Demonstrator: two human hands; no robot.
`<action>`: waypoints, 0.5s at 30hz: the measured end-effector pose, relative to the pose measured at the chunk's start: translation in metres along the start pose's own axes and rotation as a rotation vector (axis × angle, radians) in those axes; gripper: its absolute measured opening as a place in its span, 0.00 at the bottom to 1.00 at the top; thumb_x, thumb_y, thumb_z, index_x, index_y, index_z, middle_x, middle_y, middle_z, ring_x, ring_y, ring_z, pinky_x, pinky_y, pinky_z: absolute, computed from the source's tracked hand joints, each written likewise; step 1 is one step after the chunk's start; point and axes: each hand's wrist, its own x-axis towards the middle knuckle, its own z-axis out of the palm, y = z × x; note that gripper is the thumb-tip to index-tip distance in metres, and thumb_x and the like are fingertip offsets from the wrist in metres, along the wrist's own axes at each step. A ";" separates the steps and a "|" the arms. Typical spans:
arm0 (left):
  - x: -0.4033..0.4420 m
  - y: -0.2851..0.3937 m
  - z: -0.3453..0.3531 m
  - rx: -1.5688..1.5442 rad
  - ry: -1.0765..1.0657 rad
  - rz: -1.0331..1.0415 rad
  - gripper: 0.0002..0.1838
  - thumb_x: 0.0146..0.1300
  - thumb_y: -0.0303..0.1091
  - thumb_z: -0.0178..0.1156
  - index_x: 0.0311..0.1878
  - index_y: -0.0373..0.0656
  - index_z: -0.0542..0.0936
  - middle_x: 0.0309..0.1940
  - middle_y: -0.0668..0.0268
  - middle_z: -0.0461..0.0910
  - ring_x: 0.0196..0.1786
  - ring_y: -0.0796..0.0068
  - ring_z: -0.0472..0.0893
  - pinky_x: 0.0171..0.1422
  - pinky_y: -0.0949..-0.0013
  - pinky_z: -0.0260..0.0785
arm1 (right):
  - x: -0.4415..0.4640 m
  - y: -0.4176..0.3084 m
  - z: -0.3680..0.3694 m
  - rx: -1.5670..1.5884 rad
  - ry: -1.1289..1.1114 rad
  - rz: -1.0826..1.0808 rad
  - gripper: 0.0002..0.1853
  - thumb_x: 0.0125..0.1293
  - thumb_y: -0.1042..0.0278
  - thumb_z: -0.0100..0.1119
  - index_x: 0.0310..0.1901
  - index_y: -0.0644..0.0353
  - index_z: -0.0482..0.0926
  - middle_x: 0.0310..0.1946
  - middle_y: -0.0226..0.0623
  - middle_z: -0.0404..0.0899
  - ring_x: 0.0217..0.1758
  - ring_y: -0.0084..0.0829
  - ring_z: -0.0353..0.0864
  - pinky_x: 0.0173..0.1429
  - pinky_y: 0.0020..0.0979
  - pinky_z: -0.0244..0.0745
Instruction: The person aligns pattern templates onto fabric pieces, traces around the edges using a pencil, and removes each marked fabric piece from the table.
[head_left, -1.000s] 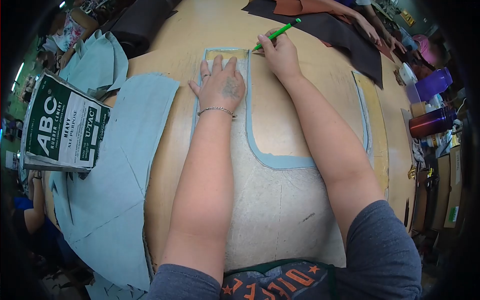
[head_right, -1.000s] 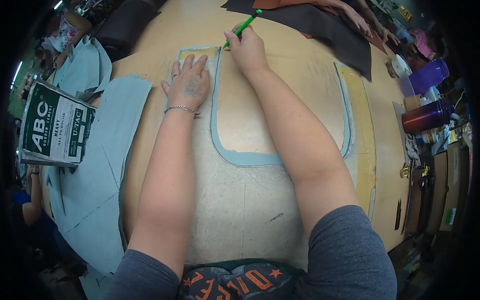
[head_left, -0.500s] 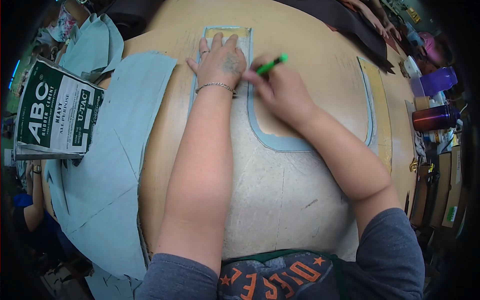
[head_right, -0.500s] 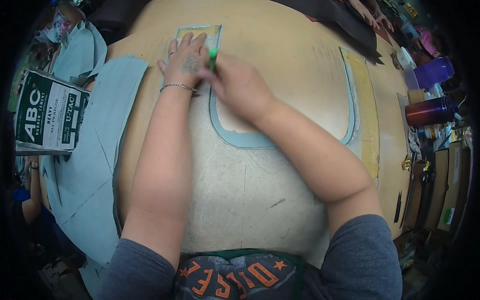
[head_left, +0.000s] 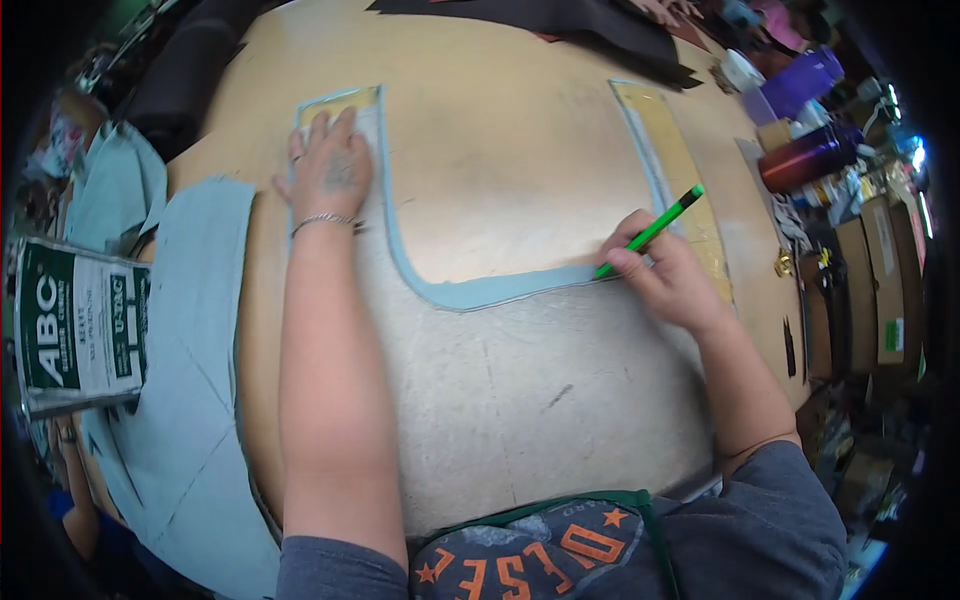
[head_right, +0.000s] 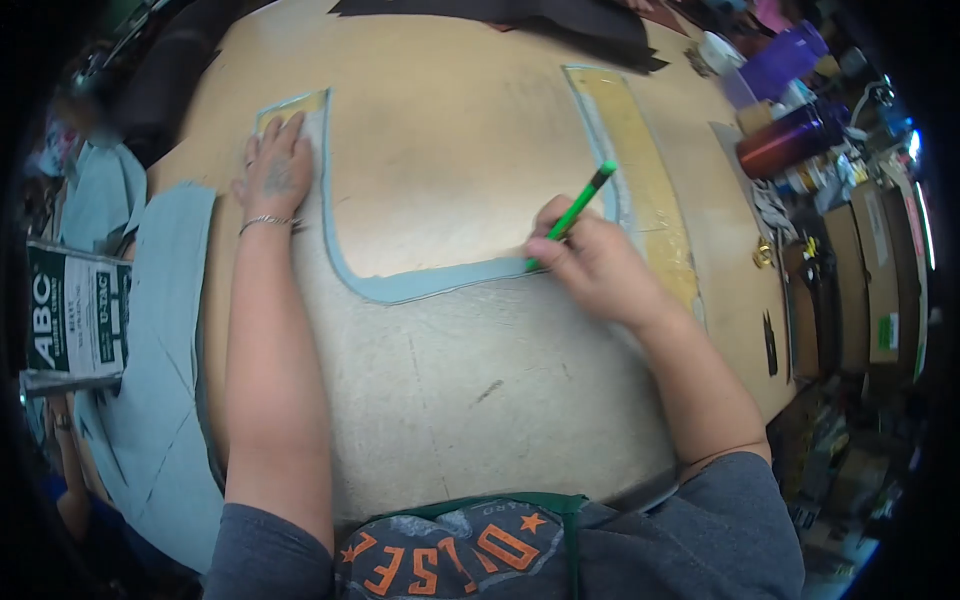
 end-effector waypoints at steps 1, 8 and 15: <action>0.000 0.000 0.000 0.003 -0.008 -0.009 0.22 0.60 0.45 0.41 0.59 0.63 0.64 0.65 0.73 0.53 0.68 0.62 0.49 0.63 0.36 0.38 | -0.005 0.010 -0.017 -0.024 0.007 0.036 0.07 0.61 0.68 0.52 0.34 0.61 0.67 0.28 0.33 0.72 0.35 0.25 0.73 0.41 0.27 0.68; 0.001 0.003 -0.003 0.035 -0.050 -0.043 0.23 0.61 0.45 0.40 0.61 0.64 0.62 0.66 0.74 0.52 0.68 0.63 0.48 0.64 0.37 0.37 | 0.019 0.056 -0.091 0.052 -0.007 0.256 0.06 0.63 0.67 0.50 0.36 0.60 0.67 0.28 0.28 0.72 0.34 0.20 0.73 0.42 0.24 0.68; 0.001 0.003 -0.002 0.046 -0.042 -0.037 0.23 0.61 0.46 0.40 0.61 0.64 0.62 0.66 0.74 0.52 0.68 0.62 0.49 0.63 0.36 0.37 | 0.121 0.075 -0.115 0.058 -0.040 0.214 0.10 0.63 0.64 0.50 0.43 0.57 0.65 0.31 0.29 0.74 0.33 0.22 0.76 0.41 0.26 0.73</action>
